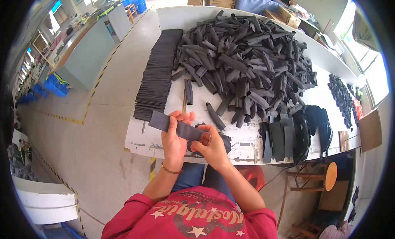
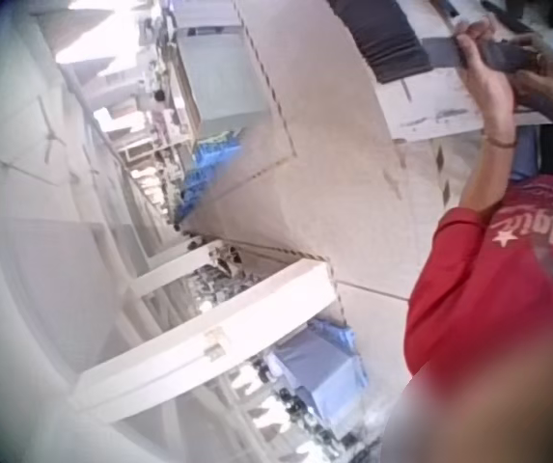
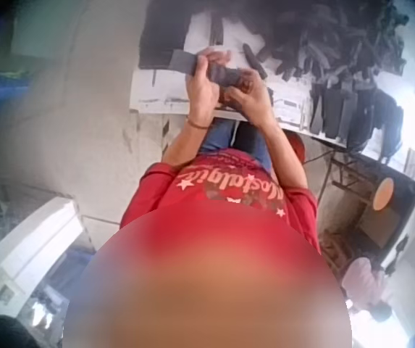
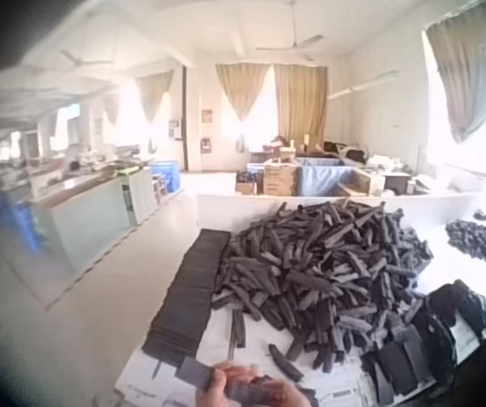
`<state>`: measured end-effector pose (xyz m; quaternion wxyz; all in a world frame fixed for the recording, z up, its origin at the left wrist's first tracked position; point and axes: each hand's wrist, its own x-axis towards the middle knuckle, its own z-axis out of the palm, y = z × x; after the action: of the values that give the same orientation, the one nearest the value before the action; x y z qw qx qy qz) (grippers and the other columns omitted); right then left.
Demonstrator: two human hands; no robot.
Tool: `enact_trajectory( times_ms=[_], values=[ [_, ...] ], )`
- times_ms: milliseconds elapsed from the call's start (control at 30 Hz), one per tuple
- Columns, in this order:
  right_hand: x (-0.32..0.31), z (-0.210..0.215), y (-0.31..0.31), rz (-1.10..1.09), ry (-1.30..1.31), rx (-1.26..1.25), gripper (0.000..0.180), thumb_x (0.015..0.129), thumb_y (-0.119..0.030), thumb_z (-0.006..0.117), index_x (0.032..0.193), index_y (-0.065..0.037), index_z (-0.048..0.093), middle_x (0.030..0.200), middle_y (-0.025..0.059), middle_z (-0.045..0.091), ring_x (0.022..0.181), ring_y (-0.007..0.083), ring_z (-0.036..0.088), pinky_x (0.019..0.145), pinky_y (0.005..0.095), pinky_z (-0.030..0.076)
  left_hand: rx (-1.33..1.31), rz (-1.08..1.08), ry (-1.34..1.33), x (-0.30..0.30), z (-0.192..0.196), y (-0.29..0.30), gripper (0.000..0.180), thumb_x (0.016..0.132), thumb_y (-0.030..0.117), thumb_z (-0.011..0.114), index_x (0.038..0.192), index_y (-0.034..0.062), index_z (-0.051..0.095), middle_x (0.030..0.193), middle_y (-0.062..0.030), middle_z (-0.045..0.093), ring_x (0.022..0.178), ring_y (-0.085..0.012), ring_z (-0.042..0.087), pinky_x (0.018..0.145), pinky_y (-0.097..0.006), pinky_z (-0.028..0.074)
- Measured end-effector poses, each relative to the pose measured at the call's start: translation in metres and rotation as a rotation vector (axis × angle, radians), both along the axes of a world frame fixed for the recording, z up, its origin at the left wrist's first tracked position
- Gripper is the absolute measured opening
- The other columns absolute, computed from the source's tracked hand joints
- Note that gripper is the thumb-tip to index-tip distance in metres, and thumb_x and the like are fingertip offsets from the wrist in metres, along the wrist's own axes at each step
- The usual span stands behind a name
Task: Organizing and stacking grey foam strips on a workbench in a workshop.
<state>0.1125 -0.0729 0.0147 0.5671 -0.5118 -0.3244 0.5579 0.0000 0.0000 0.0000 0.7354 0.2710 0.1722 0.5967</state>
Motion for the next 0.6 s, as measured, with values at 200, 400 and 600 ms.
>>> enact_trajectory(
  times_ms=[200, 400, 600],
  values=[
    [0.013, 0.001, -0.009, 0.029, -0.14, -0.028, 0.039, 0.085, 0.006, 0.061, 0.118, 0.003, 0.04, 0.089, 0.0119, 0.061, 0.073, 0.016, 0.062, 0.067, 0.029, 0.051, -0.015, 0.029, -0.068, 0.011, -0.003, -0.012, 0.031, 0.102, 0.024, 0.049, 0.121, -0.001, 0.052, 0.105, -0.0151, 0.066, 0.109, -0.0339, 0.062, 0.105, -0.05, 0.043],
    [0.033, -0.009, -0.013, -0.007, -0.224, -0.057, 0.037, 0.079, 0.008, 0.053, 0.114, 0.002, 0.041, 0.083, 0.0084, 0.057, 0.066, 0.0148, 0.058, 0.063, 0.0262, 0.049, -0.004, 0.116, -0.092, -0.004, 0.004, 0.01, 0.028, 0.103, 0.022, 0.047, 0.118, -0.0006, 0.054, 0.103, -0.014, 0.067, 0.104, -0.0304, 0.064, 0.103, -0.047, 0.045],
    [0.015, 0.013, -0.004, -0.1, 0.037, 0.002, 0.033, 0.092, -0.009, 0.064, 0.119, 0.003, 0.051, 0.087, 0.0074, 0.061, 0.076, 0.0146, 0.061, 0.072, 0.0267, 0.05, 0.017, 0.013, -0.131, -0.003, 0.002, 0.008, 0.03, 0.102, 0.024, 0.049, 0.119, 0.0002, 0.055, 0.104, -0.0134, 0.068, 0.105, -0.0307, 0.064, 0.104, -0.047, 0.045]
  ],
)
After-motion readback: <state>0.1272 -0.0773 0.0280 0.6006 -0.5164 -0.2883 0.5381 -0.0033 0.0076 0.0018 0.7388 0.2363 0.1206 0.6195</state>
